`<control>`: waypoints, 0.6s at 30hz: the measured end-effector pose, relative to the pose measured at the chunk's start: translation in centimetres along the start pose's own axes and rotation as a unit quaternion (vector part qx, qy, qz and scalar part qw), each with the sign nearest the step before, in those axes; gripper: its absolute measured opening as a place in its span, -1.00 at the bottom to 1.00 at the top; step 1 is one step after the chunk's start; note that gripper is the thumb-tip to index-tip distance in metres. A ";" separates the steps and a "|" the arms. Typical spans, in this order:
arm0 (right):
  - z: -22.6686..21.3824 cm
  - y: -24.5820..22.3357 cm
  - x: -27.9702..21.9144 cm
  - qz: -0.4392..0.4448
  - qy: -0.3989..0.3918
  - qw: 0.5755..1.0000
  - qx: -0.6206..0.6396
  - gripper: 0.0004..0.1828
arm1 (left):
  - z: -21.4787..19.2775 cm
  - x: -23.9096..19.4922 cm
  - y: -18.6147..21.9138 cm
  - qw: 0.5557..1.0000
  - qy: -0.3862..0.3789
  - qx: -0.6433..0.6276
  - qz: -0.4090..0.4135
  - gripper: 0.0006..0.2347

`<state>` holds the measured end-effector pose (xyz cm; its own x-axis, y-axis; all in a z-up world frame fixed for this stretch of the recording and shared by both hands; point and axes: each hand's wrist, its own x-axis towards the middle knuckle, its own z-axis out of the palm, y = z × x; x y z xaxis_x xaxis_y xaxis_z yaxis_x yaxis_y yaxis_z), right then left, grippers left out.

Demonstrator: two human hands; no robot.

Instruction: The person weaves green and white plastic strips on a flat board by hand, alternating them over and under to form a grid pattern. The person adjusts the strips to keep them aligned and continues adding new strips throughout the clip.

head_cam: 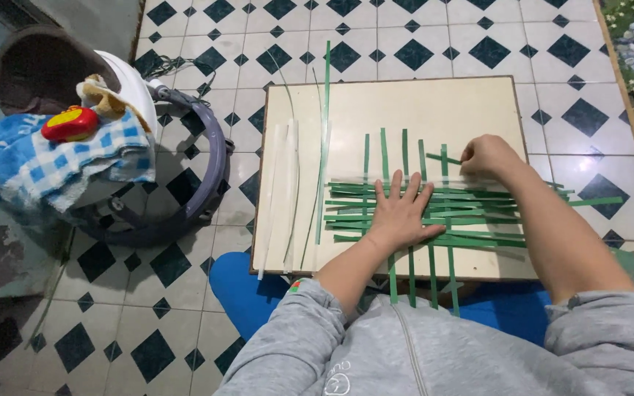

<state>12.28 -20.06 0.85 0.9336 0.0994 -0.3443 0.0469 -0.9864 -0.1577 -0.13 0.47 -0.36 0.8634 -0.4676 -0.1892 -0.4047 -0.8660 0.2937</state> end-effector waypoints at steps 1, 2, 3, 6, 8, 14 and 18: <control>-0.4 -0.3 -0.3 -0.002 0.002 1.000 -0.001 -0.68 | -0.1 0.1 0.1 1.000 0.003 0.001 -0.001 -0.24; -0.8 -0.6 -0.7 -0.013 0.002 1.000 0.003 -0.71 | -0.2 0.2 0.1 1.000 0.003 0.003 -0.001 -0.24; -0.9 -1.0 -1.2 -0.024 -0.001 1.000 0.008 -0.73 | -0.1 0.0 0.2 1.000 0.001 0.004 -0.002 -0.25; -0.6 -0.7 -0.9 -0.033 0.002 0.998 0.052 -0.78 | -0.1 -0.2 0.1 1.000 0.008 0.002 0.001 -0.25; -1.2 -1.3 -1.8 -0.034 0.002 0.997 0.073 -0.79 | 0.0 0.0 0.1 1.000 0.007 0.004 0.002 -0.24; -1.8 -2.3 -2.9 -0.046 -0.019 0.993 0.106 -0.81 | 0.2 0.0 0.1 1.000 0.013 0.012 0.000 -0.24; -1.5 -2.0 -1.1 -0.108 0.028 0.993 0.026 -0.79 | 0.0 0.1 0.0 1.000 0.008 0.011 0.000 -0.23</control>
<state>11.71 -18.39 2.96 0.9220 0.2993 -0.2457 0.2314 -0.9346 -0.2702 -0.07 0.45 -0.42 0.8683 -0.4647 -0.1739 -0.4111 -0.8700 0.2724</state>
